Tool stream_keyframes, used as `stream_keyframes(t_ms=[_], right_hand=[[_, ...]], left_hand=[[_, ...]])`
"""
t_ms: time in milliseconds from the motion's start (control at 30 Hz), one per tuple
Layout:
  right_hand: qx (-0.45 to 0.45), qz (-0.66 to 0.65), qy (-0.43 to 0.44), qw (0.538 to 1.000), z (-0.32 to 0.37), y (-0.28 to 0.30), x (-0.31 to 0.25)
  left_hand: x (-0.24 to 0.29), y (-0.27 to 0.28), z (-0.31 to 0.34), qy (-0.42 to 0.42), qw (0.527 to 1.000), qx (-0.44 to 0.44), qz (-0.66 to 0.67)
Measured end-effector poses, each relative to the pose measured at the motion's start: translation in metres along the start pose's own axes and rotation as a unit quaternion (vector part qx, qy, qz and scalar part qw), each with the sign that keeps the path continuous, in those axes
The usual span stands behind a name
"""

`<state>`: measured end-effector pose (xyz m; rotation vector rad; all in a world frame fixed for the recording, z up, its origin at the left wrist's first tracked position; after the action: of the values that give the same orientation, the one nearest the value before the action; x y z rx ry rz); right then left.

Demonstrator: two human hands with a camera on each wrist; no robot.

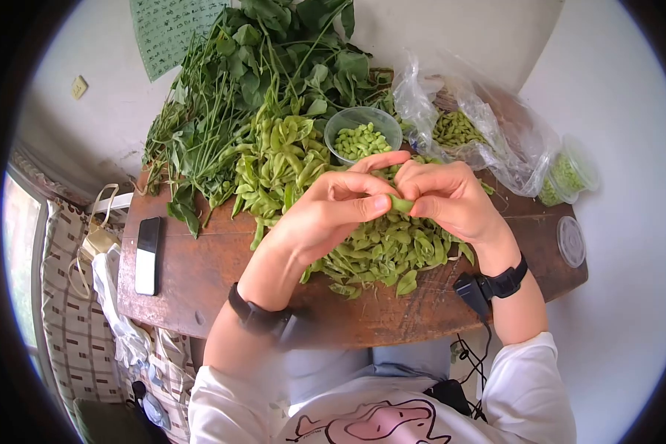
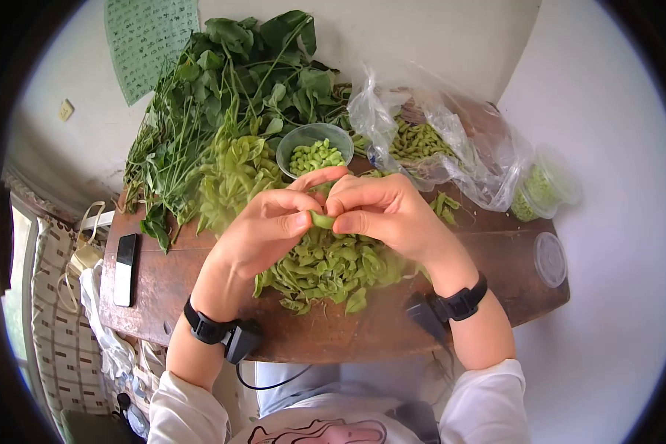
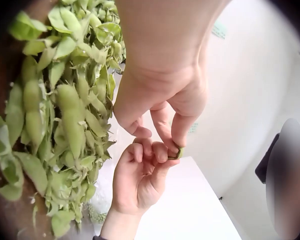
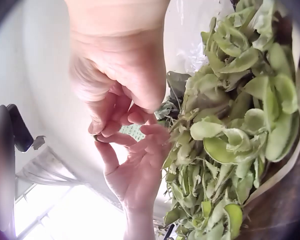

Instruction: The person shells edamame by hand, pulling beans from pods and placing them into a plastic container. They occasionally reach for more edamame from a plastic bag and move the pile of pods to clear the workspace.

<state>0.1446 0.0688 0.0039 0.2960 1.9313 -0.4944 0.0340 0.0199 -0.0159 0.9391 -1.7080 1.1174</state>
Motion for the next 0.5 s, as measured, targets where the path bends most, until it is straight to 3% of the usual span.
stream_keyframes(t_ms=[267, 367, 400, 500], right_hand=[[-0.038, 0.028, 0.025, 0.999, 0.001, -0.003, -0.005], [-0.043, 0.037, 0.045, 0.997, 0.002, -0.003, -0.007], [0.006, 0.02, 0.038, 0.999, 0.001, 0.006, -0.006], [0.088, 0.048, 0.036, 0.994, -0.001, 0.016, -0.013]], left_hand=[[0.003, -0.013, -0.002, 0.011, 0.998, -0.061, 0.019], [0.006, -0.011, -0.003, 0.004, 0.999, -0.036, 0.012], [0.007, -0.012, -0.003, 0.003, 0.999, -0.036, 0.012], [0.025, 0.015, -0.002, -0.063, 0.969, 0.136, -0.197]])
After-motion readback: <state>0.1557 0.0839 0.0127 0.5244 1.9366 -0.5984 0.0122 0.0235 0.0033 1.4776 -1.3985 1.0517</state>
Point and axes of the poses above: each hand's wrist, its own z-axis away from the middle knuckle, its own y-axis out of the back of the hand, x = y × z, the point moved 9 cm from there along -z, towards the middle knuckle, and after that the axes turned 10 degrees about -z, right-handed, at the moved point
